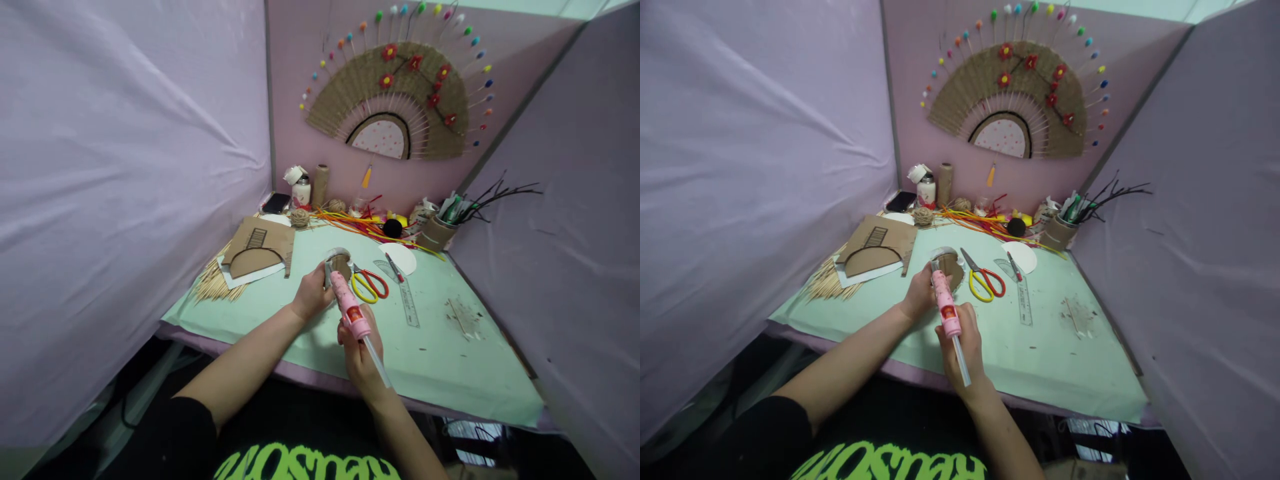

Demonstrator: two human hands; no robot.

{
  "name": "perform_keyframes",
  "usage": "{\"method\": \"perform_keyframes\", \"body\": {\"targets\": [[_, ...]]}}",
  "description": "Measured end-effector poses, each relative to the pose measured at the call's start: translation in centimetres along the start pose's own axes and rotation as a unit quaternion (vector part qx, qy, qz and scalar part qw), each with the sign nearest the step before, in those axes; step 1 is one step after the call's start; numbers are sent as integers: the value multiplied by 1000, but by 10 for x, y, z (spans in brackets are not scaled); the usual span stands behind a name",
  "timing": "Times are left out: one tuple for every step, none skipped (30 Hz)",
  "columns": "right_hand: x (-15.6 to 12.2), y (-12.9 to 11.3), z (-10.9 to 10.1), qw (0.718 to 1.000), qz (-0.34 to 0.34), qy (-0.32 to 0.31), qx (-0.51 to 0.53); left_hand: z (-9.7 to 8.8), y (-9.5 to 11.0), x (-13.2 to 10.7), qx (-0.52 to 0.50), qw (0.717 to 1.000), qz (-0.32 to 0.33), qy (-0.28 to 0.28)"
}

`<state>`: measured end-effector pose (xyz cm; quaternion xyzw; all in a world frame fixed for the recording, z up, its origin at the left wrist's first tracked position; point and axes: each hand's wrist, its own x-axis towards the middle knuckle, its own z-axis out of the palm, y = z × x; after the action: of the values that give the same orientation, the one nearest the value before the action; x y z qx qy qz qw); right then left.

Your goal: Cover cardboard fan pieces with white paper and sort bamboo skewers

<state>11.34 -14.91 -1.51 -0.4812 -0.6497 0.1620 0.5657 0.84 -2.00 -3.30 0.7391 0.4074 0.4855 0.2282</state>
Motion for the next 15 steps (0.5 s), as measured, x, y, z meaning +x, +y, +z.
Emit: {"method": "perform_keyframes", "body": {"targets": [[0, 0, 0, 1000, 3, -1, 1, 0, 0, 0, 0, 1000, 2, 0], [-1, 1, -1, 1000, 8, -3, 2, 0, -1, 0, -1, 1000, 4, 0], [-1, 1, -1, 1000, 14, -5, 3, 1, -1, 0, -1, 1000, 5, 0], [-1, 1, -1, 1000, 21, -6, 4, 1, -2, 0, -1, 1000, 4, 1], [-2, 2, -2, 1000, 28, -9, 4, 2, -2, 0, -1, 1000, 3, 3], [-3, 2, -2, 999, 37, -15, 3, 2, -3, 0, 0, 1000, 0, 5], [-3, 2, -1, 999, 46, -19, 4, 2, -3, 0, 0, 1000, -3, 6], [-4, 3, -1, 998, 53, -22, 8, 2, -3, 0, 0, 1000, -6, 6], [-5, 3, -1, 998, 58, -25, 15, 2, -2, 0, -2, 1000, -8, 5], [-6, 3, -2, 998, 61, -26, 23, 2, -1, 0, -6, 1000, -9, 3], [-6, 3, -4, 997, 60, -24, 29, 1, 0, 0, -12, 1000, -11, 2], [-5, 2, -8, 998, 57, -19, 29, 0, 2, 1, -18, 1000, -13, 0], [-3, 2, -13, 998, 51, -9, 22, -2, 3, 2, -27, 999, -17, -1], [0, 3, -22, 999, 45, 5, 6, -3, 5, 3, -38, 999, -25, -2], [5, 4, -33, 998, 42, 28, -21, -4, 6, 4, -52, 998, -36, -2]]}}
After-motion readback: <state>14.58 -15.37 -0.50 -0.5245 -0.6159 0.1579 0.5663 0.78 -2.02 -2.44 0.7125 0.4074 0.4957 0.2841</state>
